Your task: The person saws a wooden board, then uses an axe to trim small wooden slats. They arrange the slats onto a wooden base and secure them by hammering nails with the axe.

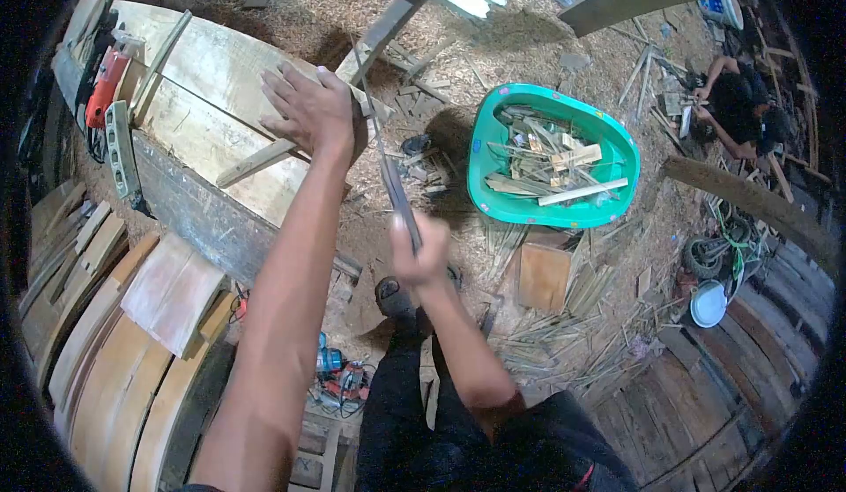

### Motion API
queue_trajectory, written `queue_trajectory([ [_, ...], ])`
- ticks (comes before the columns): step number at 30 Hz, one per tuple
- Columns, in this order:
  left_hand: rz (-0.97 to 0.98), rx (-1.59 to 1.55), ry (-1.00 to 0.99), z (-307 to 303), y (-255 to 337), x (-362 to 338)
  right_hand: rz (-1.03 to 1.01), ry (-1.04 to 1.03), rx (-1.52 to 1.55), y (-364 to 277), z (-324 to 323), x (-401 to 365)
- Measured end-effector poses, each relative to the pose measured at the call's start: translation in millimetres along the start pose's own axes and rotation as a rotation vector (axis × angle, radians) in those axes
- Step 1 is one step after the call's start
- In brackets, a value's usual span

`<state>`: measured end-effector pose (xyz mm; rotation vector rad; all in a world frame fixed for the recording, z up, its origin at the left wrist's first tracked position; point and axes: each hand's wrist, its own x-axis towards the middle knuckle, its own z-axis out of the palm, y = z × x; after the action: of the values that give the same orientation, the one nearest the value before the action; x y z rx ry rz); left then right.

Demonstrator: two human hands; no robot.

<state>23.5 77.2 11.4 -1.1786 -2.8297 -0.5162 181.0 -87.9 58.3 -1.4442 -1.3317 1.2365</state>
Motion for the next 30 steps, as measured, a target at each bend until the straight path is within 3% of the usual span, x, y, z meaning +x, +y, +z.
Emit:
queue_trajectory([
  [2,0.018,0.005,0.012,2,-4,-5,0.103,-0.024,0.055,-6,9,39],
  [5,0.063,0.002,0.03,4,-3,-3,0.107,-0.027,0.029,-9,-5,0],
  [6,0.078,-0.022,-0.096,-8,-2,-3,0.112,-0.055,0.05,-11,-13,3],
  [9,0.069,0.002,-0.083,-10,2,-1,0.039,-0.068,0.024,-1,-2,10],
  [11,0.079,-0.013,-0.059,-6,-4,-5,0.143,-0.004,0.371,10,6,15],
  [13,0.096,-0.04,-0.053,-8,-1,-5,0.228,-0.003,0.938,18,10,16],
  [16,0.098,-0.028,-0.032,-6,-1,-5,0.41,-0.015,1.397,23,4,22],
  [19,0.09,-0.026,-0.043,-7,-1,-5,0.103,0.014,0.292,24,5,2],
  [20,0.088,-0.029,-0.05,-8,0,-4,0.081,0.015,0.093,19,5,-11],
  [23,0.088,-0.043,-0.013,-6,0,-4,-0.062,0.048,-0.063,12,1,-36],
  [30,0.091,-0.04,-0.012,-1,-3,-2,0.051,0.039,0.106,4,10,-13],
])
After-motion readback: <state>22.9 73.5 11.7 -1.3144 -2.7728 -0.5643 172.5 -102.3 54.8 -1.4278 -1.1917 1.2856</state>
